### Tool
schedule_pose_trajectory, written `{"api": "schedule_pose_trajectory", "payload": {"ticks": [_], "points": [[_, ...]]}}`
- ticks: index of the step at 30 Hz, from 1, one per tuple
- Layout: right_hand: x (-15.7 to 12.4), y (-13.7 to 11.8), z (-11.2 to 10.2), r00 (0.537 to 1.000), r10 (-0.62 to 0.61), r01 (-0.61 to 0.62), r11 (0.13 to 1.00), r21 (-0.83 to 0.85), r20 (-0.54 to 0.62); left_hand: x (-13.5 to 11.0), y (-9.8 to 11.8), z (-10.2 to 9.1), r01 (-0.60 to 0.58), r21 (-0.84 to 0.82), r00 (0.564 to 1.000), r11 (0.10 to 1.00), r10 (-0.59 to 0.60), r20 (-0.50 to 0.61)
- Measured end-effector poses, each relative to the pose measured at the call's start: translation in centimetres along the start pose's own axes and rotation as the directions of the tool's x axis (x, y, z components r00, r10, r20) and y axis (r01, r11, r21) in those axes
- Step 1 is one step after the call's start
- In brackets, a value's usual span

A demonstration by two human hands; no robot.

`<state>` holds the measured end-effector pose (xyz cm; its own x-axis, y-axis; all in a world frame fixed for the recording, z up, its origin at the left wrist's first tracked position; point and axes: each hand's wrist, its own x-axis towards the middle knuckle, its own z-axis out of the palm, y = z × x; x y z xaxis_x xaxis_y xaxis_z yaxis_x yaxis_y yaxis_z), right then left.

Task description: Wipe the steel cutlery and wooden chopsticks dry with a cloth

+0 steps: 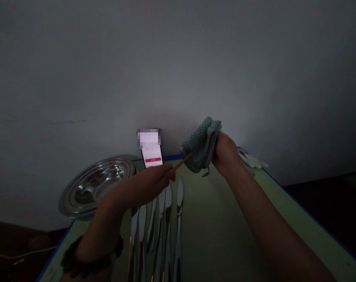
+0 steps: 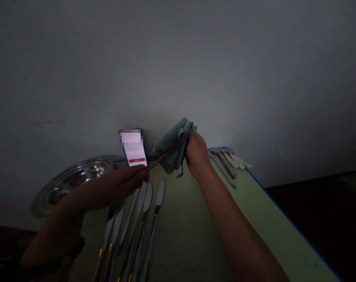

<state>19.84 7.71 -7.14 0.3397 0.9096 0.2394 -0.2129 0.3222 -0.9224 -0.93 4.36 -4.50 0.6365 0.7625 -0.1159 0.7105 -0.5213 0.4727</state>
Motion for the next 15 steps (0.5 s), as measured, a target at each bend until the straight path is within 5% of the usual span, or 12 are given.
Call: {"api": "schedule_pose_trajectory", "payload": {"ticks": [4, 7, 11, 15], "points": [[0.0, -0.5, 0.1, 0.990, 0.093, -0.070, 0.978, 0.198, -0.110, -0.4, -0.1, -0.5, -0.040, 0.016, 0.999, 0.999, 0.040, -0.025], [0.1, -0.1, 0.0, 0.990, 0.132, -0.118, 0.970, 0.214, -0.048, -0.9, -0.5, -1.0, -0.013, 0.054, 1.000, 0.998, 0.015, -0.026], [-0.1, 0.4, -0.5, 0.985, 0.031, -0.035, 0.999, 0.023, 0.170, -1.6, -1.2, -1.9, 0.024, 0.100, 0.998, 0.995, -0.019, -0.053], [-0.5, -0.1, -1.3, 0.876, 0.034, 0.145, 0.933, -0.330, 0.481, -2.1, -1.6, -2.7, 0.101, 0.154, 0.993, 0.983, -0.091, -0.074]]}}
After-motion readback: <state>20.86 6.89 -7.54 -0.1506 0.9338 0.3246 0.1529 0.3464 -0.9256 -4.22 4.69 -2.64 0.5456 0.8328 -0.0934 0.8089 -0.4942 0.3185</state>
